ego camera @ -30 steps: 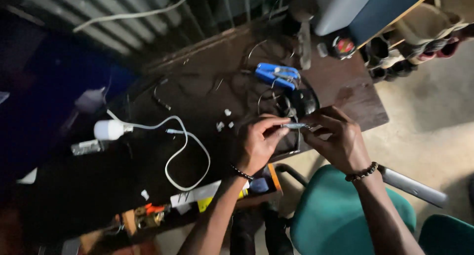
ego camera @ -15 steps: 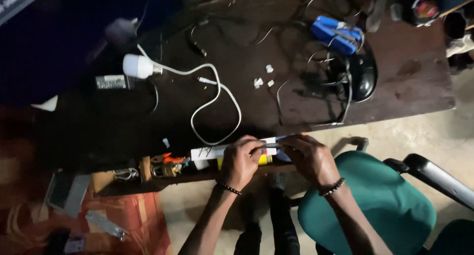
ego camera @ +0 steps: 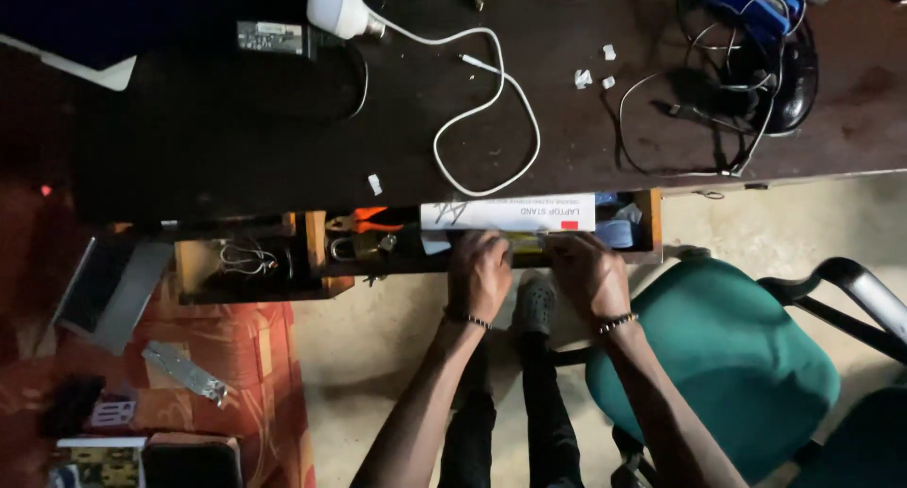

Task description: Organizing various electronic and office items on a desk, including a laptop stand, monitor, and cables.

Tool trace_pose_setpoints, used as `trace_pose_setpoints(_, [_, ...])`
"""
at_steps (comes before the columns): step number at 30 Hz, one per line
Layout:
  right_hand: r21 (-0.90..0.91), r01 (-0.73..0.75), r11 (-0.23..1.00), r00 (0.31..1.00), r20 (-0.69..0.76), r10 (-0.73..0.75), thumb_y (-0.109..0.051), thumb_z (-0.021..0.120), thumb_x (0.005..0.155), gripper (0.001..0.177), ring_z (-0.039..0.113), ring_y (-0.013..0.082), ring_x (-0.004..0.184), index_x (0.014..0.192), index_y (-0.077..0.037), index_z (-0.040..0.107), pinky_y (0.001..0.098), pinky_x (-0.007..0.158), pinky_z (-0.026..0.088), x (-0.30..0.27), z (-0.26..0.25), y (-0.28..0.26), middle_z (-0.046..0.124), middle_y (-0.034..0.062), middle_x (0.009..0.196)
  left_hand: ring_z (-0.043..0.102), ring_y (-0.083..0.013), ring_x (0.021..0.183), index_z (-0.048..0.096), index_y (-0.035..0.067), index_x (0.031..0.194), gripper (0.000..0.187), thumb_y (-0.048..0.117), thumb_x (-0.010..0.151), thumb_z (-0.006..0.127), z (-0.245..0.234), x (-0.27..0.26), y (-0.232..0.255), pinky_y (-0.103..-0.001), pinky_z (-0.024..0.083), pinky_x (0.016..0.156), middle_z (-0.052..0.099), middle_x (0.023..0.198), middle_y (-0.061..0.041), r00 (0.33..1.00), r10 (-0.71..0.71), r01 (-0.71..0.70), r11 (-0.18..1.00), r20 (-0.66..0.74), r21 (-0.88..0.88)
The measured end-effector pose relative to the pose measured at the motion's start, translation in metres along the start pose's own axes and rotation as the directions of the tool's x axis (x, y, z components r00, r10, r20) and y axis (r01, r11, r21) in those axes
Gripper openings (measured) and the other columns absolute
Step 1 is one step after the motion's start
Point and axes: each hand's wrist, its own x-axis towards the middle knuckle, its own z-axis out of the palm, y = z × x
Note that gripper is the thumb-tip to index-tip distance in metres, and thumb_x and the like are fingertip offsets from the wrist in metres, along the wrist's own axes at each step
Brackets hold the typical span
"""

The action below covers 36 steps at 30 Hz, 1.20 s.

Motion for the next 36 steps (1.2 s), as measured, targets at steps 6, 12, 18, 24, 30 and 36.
trace_pose_setpoints(6, [0.015, 0.047, 0.999, 0.997, -0.057, -0.046, -0.011, 0.071, 0.091, 0.016, 0.074, 0.0298, 0.091, 0.105, -0.009, 0.079, 0.0369, 0.077, 0.059, -0.007, 0.008, -0.004, 0.076, 0.0129, 0.105, 0.066, -0.0366, 0.101, 0.069, 0.0, 0.093, 0.007, 0.002, 0.086, 0.071, -0.017, -0.005, 0.008, -0.044, 0.052, 0.09, 0.07, 0.102, -0.016, 0.998, -0.055, 0.056, 0.997, 0.028, -0.061])
trace_pose_setpoints(12, [0.151, -0.03, 0.988, 0.997, -0.068, 0.041, -0.012, 0.072, 0.093, 0.015, 0.077, 0.0202, 0.088, 0.106, -0.006, 0.077, 0.0303, 0.073, 0.06, -0.022, 0.005, -0.011, 0.077, 0.0109, 0.102, 0.066, -0.0347, 0.109, 0.071, 0.002, 0.1, 0.015, 0.001, 0.085, 0.069, -0.027, -0.029, 0.009, -0.043, 0.052, 0.096, 0.072, 0.112, -0.015, 0.998, 0.037, -0.04, 0.997, -0.05, -0.067])
trace_pose_setpoints(18, [0.463, -0.11, 0.88, 0.984, -0.075, 0.162, -0.001, 0.068, 0.091, 0.025, 0.069, 0.0109, 0.085, 0.115, -0.001, 0.074, 0.0269, 0.072, 0.058, -0.04, -0.021, -0.019, 0.074, 0.0078, 0.104, 0.069, -0.0326, 0.106, 0.072, 0.004, 0.117, 0.024, 0.006, 0.094, 0.068, -0.065, 0.003, 0.071, -0.042, 0.053, 0.094, 0.074, 0.112, -0.014, 0.999, 0.038, -0.029, 0.974, 0.034, -0.223])
trace_pose_setpoints(24, [0.388, -0.026, 0.921, 0.955, -0.264, 0.138, -0.007, 0.071, 0.097, 0.021, 0.072, 0.008, 0.086, 0.117, -0.002, 0.073, 0.0248, 0.071, 0.059, -0.021, -0.093, -0.056, 0.077, 0.0059, 0.104, 0.069, -0.0313, 0.105, 0.07, 0.007, 0.123, 0.025, 0.011, 0.098, 0.067, -0.067, 0.05, 0.15, -0.042, 0.052, 0.094, 0.074, 0.11, -0.013, 0.983, 0.171, -0.144, 0.94, 0.064, -0.308])
trace_pose_setpoints(30, [0.277, -0.113, 0.954, 0.904, -0.37, 0.215, -0.008, 0.072, 0.095, 0.026, 0.063, 0.0103, 0.075, 0.12, -0.003, 0.075, 0.025, 0.055, 0.045, 0.007, -0.16, -0.031, 0.077, 0.0078, 0.097, 0.069, -0.0303, 0.109, 0.07, 0.005, 0.119, 0.021, 0.008, 0.098, 0.066, -0.029, 0.108, 0.209, -0.043, 0.051, 0.099, 0.073, 0.111, -0.01, 0.928, 0.366, -0.319, 0.873, 0.063, -0.368])
trace_pose_setpoints(36, [0.326, -0.116, 0.938, 0.876, -0.413, 0.251, -0.01, 0.073, 0.096, 0.024, 0.067, 0.0106, 0.081, 0.119, -0.003, 0.074, 0.0254, 0.06, 0.052, 0.05, -0.21, 0.017, 0.077, 0.0077, 0.105, 0.069, -0.0301, 0.108, 0.07, 0.004, 0.116, 0.019, 0.009, 0.098, 0.067, 0.029, 0.165, 0.252, -0.042, 0.052, 0.095, 0.072, 0.113, -0.011, 0.895, 0.441, -0.393, 0.848, 0.063, -0.356])
